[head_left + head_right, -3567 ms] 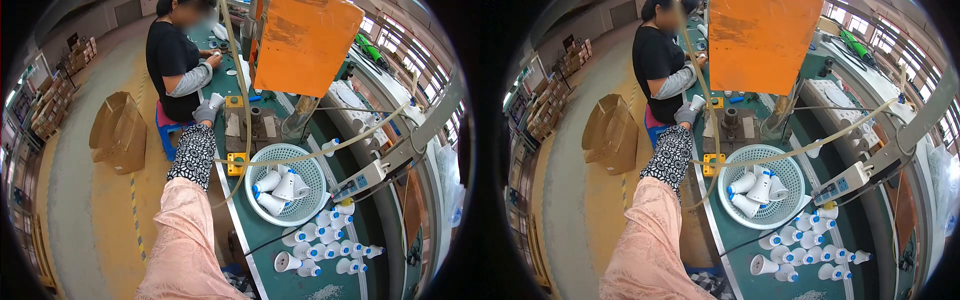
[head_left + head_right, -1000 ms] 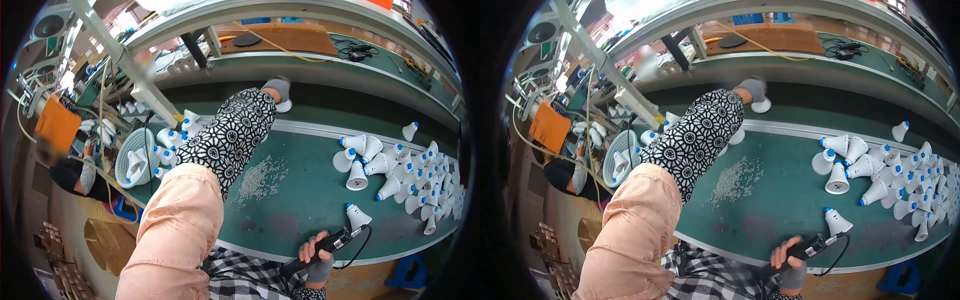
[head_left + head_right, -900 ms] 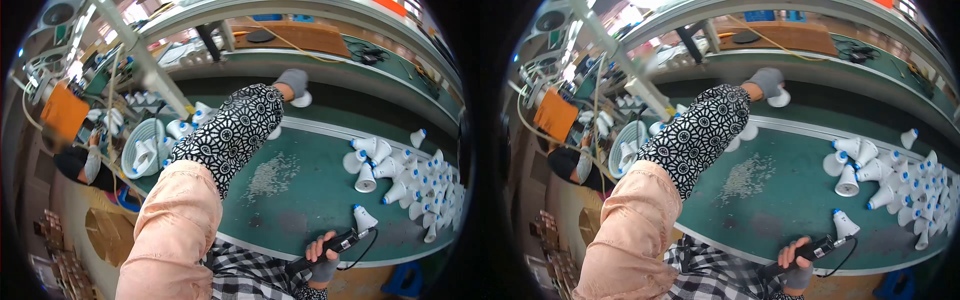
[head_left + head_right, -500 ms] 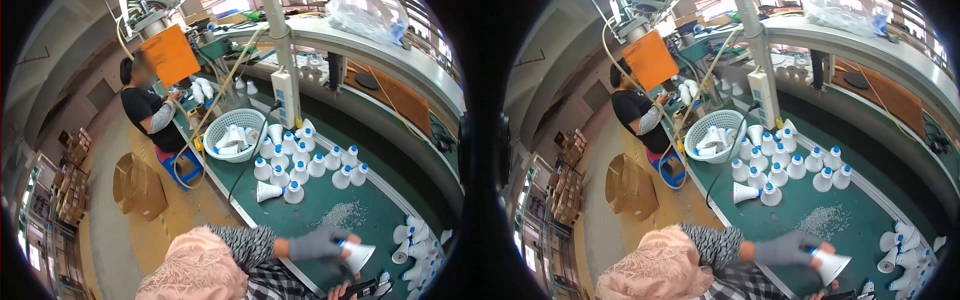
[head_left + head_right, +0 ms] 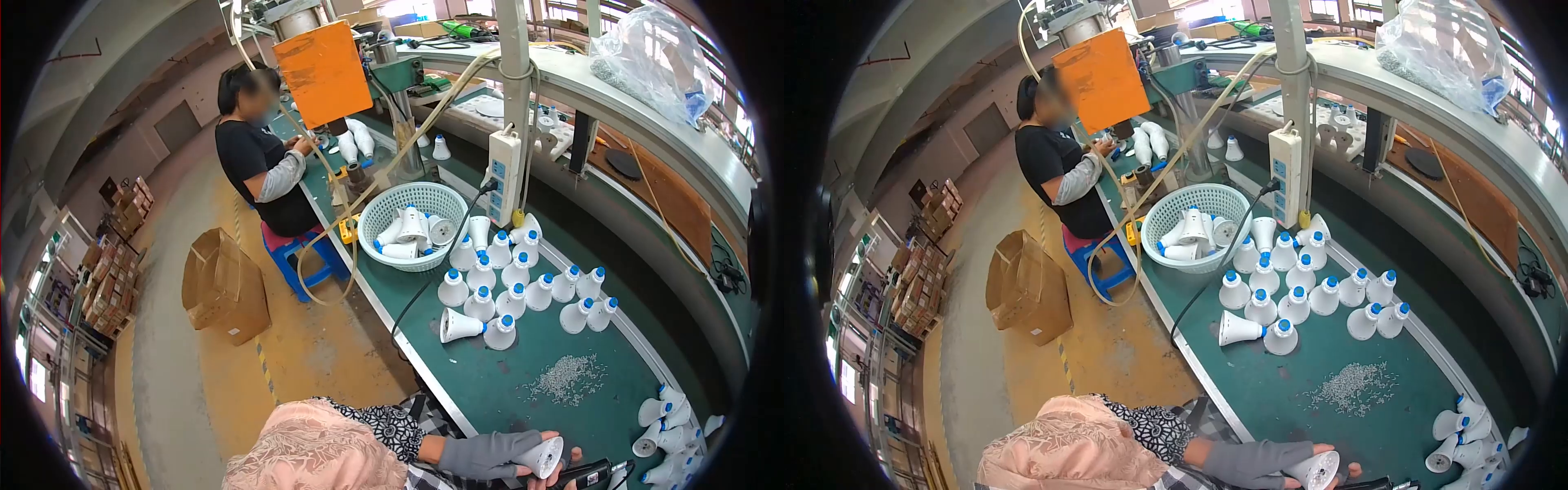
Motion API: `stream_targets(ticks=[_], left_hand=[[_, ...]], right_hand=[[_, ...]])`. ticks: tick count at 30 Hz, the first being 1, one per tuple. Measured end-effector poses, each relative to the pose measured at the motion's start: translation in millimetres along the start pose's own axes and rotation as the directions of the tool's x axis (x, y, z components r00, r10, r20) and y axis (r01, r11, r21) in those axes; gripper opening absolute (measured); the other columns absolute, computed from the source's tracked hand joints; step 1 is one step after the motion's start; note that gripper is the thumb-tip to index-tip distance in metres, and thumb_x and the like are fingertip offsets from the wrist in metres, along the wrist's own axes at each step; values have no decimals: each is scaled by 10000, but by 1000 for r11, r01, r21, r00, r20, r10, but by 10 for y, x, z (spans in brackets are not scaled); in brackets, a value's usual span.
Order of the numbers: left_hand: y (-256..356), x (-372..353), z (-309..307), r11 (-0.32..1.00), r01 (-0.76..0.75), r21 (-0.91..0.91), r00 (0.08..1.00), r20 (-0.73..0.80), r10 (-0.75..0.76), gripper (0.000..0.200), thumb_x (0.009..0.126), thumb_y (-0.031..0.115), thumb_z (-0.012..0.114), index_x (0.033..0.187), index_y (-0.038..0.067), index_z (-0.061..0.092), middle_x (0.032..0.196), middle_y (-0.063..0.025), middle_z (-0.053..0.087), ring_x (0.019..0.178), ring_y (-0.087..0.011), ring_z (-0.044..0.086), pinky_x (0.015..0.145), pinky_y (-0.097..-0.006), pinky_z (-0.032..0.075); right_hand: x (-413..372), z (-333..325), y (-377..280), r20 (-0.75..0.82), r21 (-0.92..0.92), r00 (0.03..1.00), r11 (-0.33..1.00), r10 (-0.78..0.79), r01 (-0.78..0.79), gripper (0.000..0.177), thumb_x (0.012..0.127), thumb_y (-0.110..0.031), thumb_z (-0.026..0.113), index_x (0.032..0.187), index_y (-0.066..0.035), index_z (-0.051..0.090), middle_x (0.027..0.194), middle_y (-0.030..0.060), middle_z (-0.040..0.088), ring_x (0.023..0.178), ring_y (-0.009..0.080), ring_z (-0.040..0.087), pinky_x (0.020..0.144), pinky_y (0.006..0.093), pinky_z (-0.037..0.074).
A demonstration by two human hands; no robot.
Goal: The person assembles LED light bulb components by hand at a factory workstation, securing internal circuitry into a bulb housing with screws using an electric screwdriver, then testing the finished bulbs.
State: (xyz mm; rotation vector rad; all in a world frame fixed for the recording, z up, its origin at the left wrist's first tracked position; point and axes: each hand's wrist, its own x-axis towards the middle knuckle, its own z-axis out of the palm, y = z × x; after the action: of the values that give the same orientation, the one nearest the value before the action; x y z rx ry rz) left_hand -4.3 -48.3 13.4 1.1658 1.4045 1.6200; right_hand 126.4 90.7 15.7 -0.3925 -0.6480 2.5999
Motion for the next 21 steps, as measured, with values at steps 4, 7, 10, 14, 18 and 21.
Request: stream_targets(ticks=[4,7,10,14,18,21], left_hand=[[517,146,-28,994,-4,-110,1000,-4,3,569,965,495,532,1308,50,443,1139,-104,570,1066,-235,579,922,-380,455],[515,169,19,996,-88,-20,996,-35,87,493,1012,460,443,1281,47,447,1117,-95,582,1014,-216,604,891,-364,476],[675,174,-13,960,53,-276,996,86,-30,484,1017,469,420,1261,52,449,1099,-84,595,969,-192,616,857,-343,492],[520,227,-4,939,-13,-343,988,139,64,414,1016,387,474,1247,44,449,1090,-84,604,945,-181,620,834,-329,500],[459,172,39,971,-30,-238,996,76,49,395,987,310,562,1251,41,442,1115,-94,596,1008,-196,597,873,-348,478],[331,163,104,972,-56,-226,996,48,68,449,967,308,600,1284,47,417,1142,-99,586,1064,-204,573,910,-363,454]], right_hand=[[-27,-66,-57,35,-23,999,1000,-15,16,582,880,-296,599,1359,-5,441,794,53,494,629,162,490,612,304,454],[-46,-95,-83,50,-48,998,999,-23,26,585,880,-294,596,1362,-2,436,797,52,498,636,164,499,629,313,463],[-67,-103,-89,46,-100,998,994,-37,42,594,878,-294,598,1366,-2,427,800,52,501,647,159,507,643,313,472],[-88,-89,-80,24,-151,999,987,-48,51,605,877,-304,599,1369,-2,417,809,51,507,662,154,512,657,311,477],[-53,-44,-73,1,-161,999,986,-37,37,607,878,-305,600,1369,-3,410,788,44,501,634,142,505,622,303,470],[34,-28,-53,16,-149,999,988,-28,30,608,878,-303,600,1370,-4,404,764,37,493,603,132,498,585,295,464]])
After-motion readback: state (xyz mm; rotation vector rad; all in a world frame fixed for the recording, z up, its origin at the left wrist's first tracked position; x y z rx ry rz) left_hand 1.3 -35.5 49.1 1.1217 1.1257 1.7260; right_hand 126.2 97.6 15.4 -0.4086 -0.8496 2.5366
